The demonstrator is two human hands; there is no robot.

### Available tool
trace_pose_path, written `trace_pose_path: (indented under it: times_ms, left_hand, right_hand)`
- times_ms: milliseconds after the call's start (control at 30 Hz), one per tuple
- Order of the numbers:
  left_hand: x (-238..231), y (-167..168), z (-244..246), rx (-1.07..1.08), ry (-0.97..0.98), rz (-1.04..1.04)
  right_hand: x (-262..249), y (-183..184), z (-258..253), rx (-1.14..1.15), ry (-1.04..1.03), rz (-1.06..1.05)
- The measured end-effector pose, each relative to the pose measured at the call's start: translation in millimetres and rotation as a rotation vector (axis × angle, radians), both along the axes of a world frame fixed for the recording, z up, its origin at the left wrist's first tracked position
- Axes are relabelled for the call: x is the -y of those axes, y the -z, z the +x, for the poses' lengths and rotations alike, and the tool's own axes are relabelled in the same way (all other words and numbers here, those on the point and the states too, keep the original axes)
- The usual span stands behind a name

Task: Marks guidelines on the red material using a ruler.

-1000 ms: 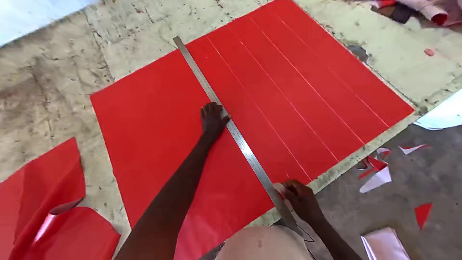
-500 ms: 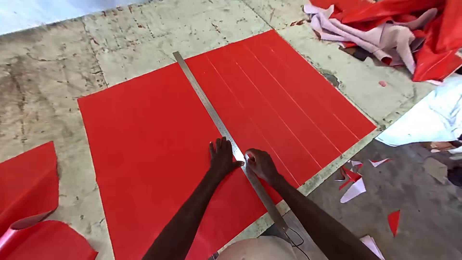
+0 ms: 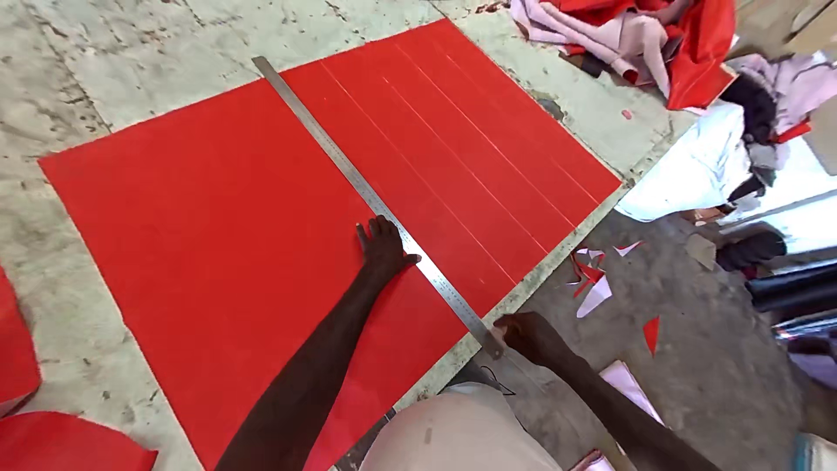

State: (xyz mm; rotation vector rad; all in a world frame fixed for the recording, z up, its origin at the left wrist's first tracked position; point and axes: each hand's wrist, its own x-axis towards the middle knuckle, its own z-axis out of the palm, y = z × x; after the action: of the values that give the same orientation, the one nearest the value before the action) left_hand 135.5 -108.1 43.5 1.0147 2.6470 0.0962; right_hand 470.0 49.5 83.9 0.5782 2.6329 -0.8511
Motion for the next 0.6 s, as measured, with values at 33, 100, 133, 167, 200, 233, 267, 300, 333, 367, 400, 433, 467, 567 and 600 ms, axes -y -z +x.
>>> trace_pose_path:
  times_ms: [33,100,133,167,200,233,267,300,333,367,400,433,467,567,600]
  left_hand:
    - [-1.0,-0.8,-1.1,0.003,0.000,0.005]
    - [-3.7,-4.5,-0.8,0.021,-0.011,0.007]
    - [-3.2,-5.0,0.5,0.028,-0.018,0.002]
    - [-2.3,-6.1,1.1,0.032,-0.024,-0.006]
    - [-0.6,-6.7,1.0,0.034,-0.027,-0.011]
    - [1.2,-6.2,0.5,0.027,-0.022,-0.013]
    - [1.9,-5.7,-0.5,0.021,-0.017,-0.008]
    - [1.3,-5.4,-2.0,0.021,-0.014,-0.006]
    - [0.5,-5.2,-2.5,0.025,-0.015,-0.006]
    - [0.4,-5.0,-1.2,0.030,-0.021,-0.005]
    - [1.1,-4.8,0.8,0.030,-0.030,0.001]
    - [2.1,-4.7,2.5,0.037,-0.041,0.009]
    - [2.9,-5.1,4.1,0.047,-0.050,0.017]
    - [5.3,-7.7,4.7,0.047,-0.054,0.059]
    - [6.1,-8.1,4.9,0.041,-0.058,0.077]
  right_hand:
    - [-2.0,3.2,-7.4,-0.080,0.050,-0.031]
    - [-3.4,12.8,-35.9,-0.244,0.114,-0.085]
    - [-2.1,20.6,-52.5,-0.313,0.122,-0.100]
    - [-0.4,29.2,-68.7,-0.376,0.118,-0.107]
    - [2.1,36.1,-82.2,-0.409,0.114,-0.109]
    - [4.2,39.8,-91.8,-0.412,0.110,-0.107]
    - [4.8,40.9,-98.0,-0.398,0.107,-0.100]
    - [4.6,40.0,-101.0,-0.383,0.106,-0.097]
    - [4.2,39.0,-101.2,-0.371,0.099,-0.096]
    - [4.5,38.8,-99.3,-0.369,0.081,-0.092]
    - [5.6,39.3,-97.2,-0.370,0.057,-0.077]
    - [7.1,39.6,-96.4,-0.368,0.031,-0.052]
    - [9.2,39.0,-98.0,-0.381,0.012,-0.023]
    - [13.0,40.9,-123.9,-0.389,0.005,0.028]
    - [13.1,42.3,-140.1,-0.393,0.014,0.025]
